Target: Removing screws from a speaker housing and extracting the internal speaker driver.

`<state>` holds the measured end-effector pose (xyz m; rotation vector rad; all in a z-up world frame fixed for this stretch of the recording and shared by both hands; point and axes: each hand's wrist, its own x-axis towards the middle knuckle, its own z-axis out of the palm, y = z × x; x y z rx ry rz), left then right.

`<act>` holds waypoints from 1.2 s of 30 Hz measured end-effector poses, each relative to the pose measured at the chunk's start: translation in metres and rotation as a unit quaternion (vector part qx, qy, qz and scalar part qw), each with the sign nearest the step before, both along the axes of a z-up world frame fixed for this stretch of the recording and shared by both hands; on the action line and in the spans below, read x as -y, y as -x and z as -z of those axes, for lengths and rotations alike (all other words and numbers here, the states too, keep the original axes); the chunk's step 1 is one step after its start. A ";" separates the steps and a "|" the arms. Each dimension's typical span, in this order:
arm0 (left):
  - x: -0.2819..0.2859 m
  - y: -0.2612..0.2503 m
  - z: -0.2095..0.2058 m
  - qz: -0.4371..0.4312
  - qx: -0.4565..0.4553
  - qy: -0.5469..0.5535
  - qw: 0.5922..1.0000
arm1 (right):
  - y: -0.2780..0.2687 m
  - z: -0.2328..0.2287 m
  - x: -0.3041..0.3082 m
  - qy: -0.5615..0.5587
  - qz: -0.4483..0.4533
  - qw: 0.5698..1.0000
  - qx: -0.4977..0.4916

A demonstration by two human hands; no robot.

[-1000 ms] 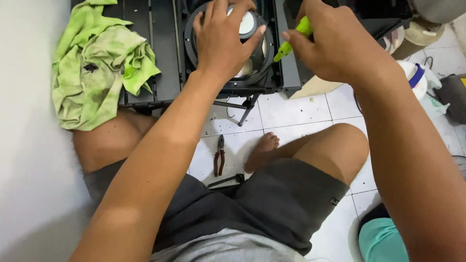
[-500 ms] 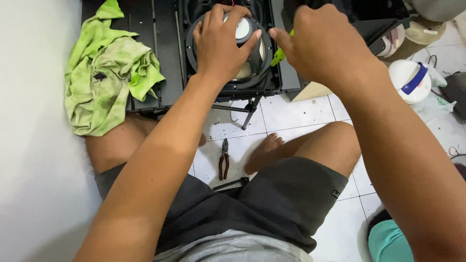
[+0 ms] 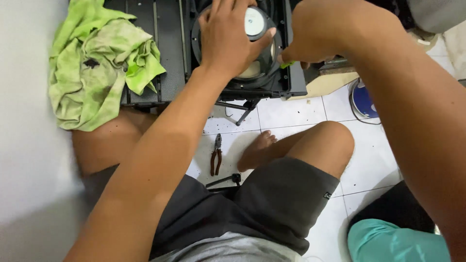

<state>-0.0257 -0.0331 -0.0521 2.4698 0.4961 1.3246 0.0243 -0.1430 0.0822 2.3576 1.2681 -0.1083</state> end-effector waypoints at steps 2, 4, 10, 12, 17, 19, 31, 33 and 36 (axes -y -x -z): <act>-0.001 -0.001 0.001 -0.004 0.001 -0.003 1.000 | -0.004 0.008 -0.005 0.018 -0.003 1.000 0.011; 0.000 -0.002 -0.001 0.003 0.005 -0.007 1.000 | -0.013 0.019 -0.006 0.045 -0.090 0.992 0.076; -0.003 -0.002 -0.002 0.007 0.019 -0.004 1.000 | -0.016 0.016 0.001 0.081 -0.166 0.974 0.128; -0.003 -0.002 -0.002 0.010 0.013 -0.002 1.000 | -0.016 0.014 0.000 0.113 -0.174 0.969 0.135; -0.004 -0.001 -0.003 0.007 0.008 -0.004 1.000 | -0.023 0.015 0.003 0.183 -0.232 0.934 0.200; -0.003 -0.001 -0.003 0.006 0.008 0.004 1.000 | -0.024 0.015 0.004 0.173 -0.244 0.936 0.184; -0.008 0.002 -0.003 -0.001 0.013 0.018 1.000 | 0.007 0.000 -0.026 0.158 -0.106 0.981 0.033; -0.007 0.001 -0.003 -0.008 0.005 0.025 1.000 | -0.001 0.006 -0.023 0.204 -0.184 0.958 0.087; -0.008 0.000 -0.002 -0.004 0.009 0.025 1.000 | -0.011 0.011 -0.017 0.273 -0.332 0.887 0.170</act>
